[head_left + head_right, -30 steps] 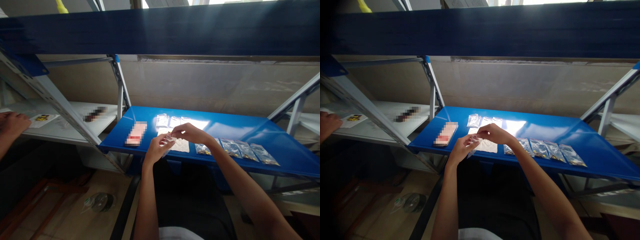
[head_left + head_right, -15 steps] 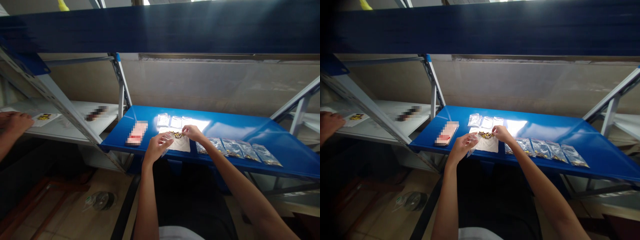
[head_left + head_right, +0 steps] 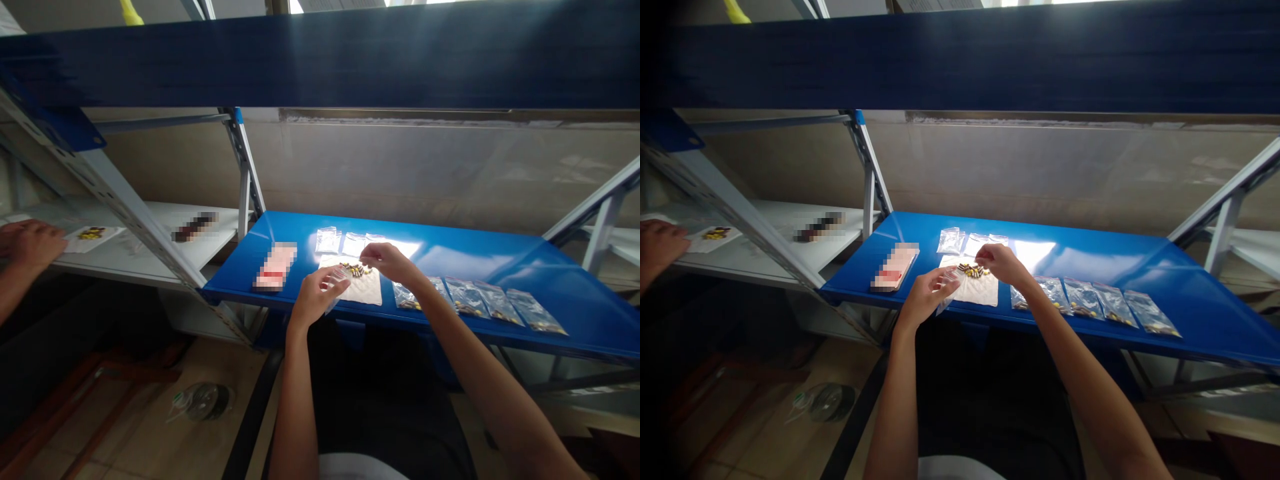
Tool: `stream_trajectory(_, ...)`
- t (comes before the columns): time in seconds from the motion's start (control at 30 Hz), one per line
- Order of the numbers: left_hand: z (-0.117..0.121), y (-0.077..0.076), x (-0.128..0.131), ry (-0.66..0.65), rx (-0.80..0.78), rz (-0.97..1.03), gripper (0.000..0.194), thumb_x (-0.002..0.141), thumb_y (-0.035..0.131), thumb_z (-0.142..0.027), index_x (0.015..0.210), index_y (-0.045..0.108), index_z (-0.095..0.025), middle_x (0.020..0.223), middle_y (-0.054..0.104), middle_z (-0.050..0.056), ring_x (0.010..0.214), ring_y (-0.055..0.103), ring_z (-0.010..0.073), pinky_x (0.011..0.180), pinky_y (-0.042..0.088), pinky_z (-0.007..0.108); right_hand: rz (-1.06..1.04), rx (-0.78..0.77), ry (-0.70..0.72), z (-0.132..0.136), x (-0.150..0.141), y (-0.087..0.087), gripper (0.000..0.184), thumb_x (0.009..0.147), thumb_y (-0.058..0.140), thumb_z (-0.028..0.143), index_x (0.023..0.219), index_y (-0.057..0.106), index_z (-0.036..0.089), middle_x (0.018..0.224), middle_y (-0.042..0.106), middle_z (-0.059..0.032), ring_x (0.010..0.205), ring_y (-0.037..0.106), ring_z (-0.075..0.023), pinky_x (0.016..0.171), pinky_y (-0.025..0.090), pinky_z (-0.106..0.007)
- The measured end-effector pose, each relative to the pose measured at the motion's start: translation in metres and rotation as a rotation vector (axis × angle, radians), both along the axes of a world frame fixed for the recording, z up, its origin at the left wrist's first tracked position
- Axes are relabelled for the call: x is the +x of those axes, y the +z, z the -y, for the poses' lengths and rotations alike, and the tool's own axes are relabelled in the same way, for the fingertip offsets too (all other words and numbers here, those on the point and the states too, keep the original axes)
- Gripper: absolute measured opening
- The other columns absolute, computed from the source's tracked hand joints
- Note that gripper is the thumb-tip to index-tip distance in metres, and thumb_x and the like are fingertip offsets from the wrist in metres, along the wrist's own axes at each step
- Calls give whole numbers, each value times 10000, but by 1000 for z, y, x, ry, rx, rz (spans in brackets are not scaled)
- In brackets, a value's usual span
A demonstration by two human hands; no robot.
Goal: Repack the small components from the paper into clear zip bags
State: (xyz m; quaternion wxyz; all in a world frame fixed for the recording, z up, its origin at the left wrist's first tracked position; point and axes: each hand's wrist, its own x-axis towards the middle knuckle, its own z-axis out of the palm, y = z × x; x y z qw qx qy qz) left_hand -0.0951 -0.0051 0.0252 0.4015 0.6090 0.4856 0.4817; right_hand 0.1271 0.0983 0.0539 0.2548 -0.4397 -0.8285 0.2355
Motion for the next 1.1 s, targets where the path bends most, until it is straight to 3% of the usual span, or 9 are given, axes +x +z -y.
stream_trajectory(0.07,0,2,3,-10,16,-17,526,851,747,-526,1255,731,-190,1064,775,95,946,710,234,803,562,314,-72,-10,134,14,-5,15,159,880,659,303,858,741,169,821,751,-60,742,669,-183,688,498,-299)
stream_trajectory(0.17,2,6,6,-42,51,-24,452,870,734,-507,1196,747,-195,1065,778,84,958,715,234,846,549,327,-89,-56,225,32,-15,31,150,868,681,307,862,771,188,852,772,-62,783,706,-192,727,537,-307)
stream_trajectory(0.5,5,10,8,-75,52,64,414,858,760,-477,1167,747,-202,1071,776,76,1014,719,249,919,540,352,-176,-53,224,52,-19,48,223,870,740,423,887,785,205,837,757,-55,765,686,-185,672,517,-287)
stream_trajectory(0.6,4,8,8,-94,42,93,444,857,763,-471,1205,740,-196,1133,770,88,1040,718,252,937,540,349,-235,-41,243,46,-7,38,256,883,723,449,957,774,210,915,755,-67,802,670,-193,693,521,-300)
stream_trajectory(0.7,4,6,6,-101,41,126,480,866,755,-467,1258,726,-190,1195,757,104,1066,712,255,952,542,347,-235,16,127,30,10,14,234,928,658,401,996,757,200,970,753,-82,852,674,-211,752,519,-330)
stream_trajectory(0.8,3,6,3,-91,32,134,514,864,751,-480,1280,720,-181,1187,758,115,1063,711,265,926,556,349,-3,64,-101,12,25,-17,155,903,650,252,984,768,194,897,738,-71,768,654,-206,724,491,-332)
stream_trajectory(0.9,2,5,2,-81,41,134,521,865,750,-480,1288,718,-177,1192,757,116,1064,709,265,942,549,353,152,102,-173,4,29,-41,186,900,638,162,1016,782,188,923,720,-83,781,645,-203,763,474,-323)
stream_trajectory(1.1,3,5,0,-70,40,91,515,870,749,-476,1295,717,-186,1146,770,107,1039,712,256,927,544,345,286,144,-218,4,20,-56,164,954,603,176,956,767,168,981,690,-119,907,654,-226,797,456,-292)
